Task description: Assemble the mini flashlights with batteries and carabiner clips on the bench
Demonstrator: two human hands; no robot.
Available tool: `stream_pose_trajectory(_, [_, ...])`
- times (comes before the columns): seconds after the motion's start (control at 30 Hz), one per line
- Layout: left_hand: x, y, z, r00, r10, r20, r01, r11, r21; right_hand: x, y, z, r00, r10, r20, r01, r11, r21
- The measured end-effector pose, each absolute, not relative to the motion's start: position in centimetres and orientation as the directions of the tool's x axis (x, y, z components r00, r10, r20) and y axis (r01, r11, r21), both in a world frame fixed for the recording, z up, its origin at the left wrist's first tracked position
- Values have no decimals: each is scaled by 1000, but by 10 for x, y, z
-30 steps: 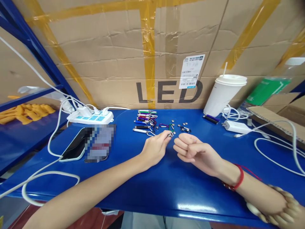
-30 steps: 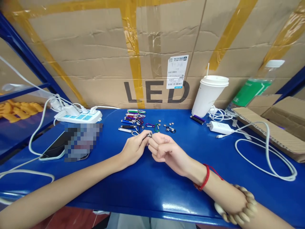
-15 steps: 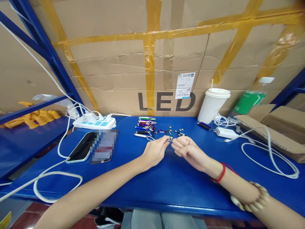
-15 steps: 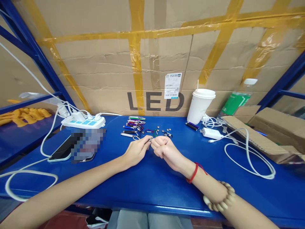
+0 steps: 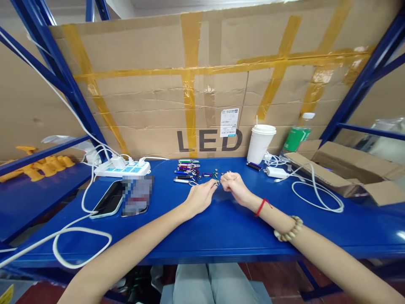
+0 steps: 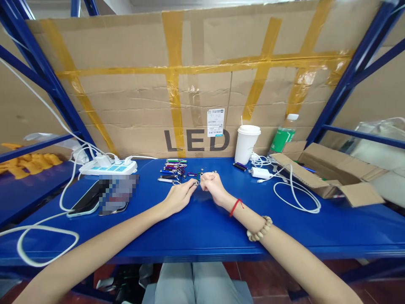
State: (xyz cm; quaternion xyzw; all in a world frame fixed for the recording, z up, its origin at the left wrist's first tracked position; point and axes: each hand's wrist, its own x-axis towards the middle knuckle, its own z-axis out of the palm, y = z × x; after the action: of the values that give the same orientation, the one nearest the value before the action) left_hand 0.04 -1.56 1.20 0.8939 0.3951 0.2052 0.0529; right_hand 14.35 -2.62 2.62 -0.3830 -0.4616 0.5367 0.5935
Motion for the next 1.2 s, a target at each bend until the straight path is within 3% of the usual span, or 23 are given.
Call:
stream_pose_trajectory(0.4, [1, -17, 11, 650, 678, 345, 643, -732, 226, 145, -21, 23, -103, 993, 65, -281, 33, -959])
stream_pose_trajectory(0.9, [2, -14, 10, 672, 690, 268, 655, -723, 218, 147, -19, 17, -112, 988, -104, -249, -129, -960])
stream_pose_trajectory(1.2, [1, -13, 7, 666, 693, 276, 640, -721, 267, 144, -20, 17, -44, 998, -38, -158, -45, -986])
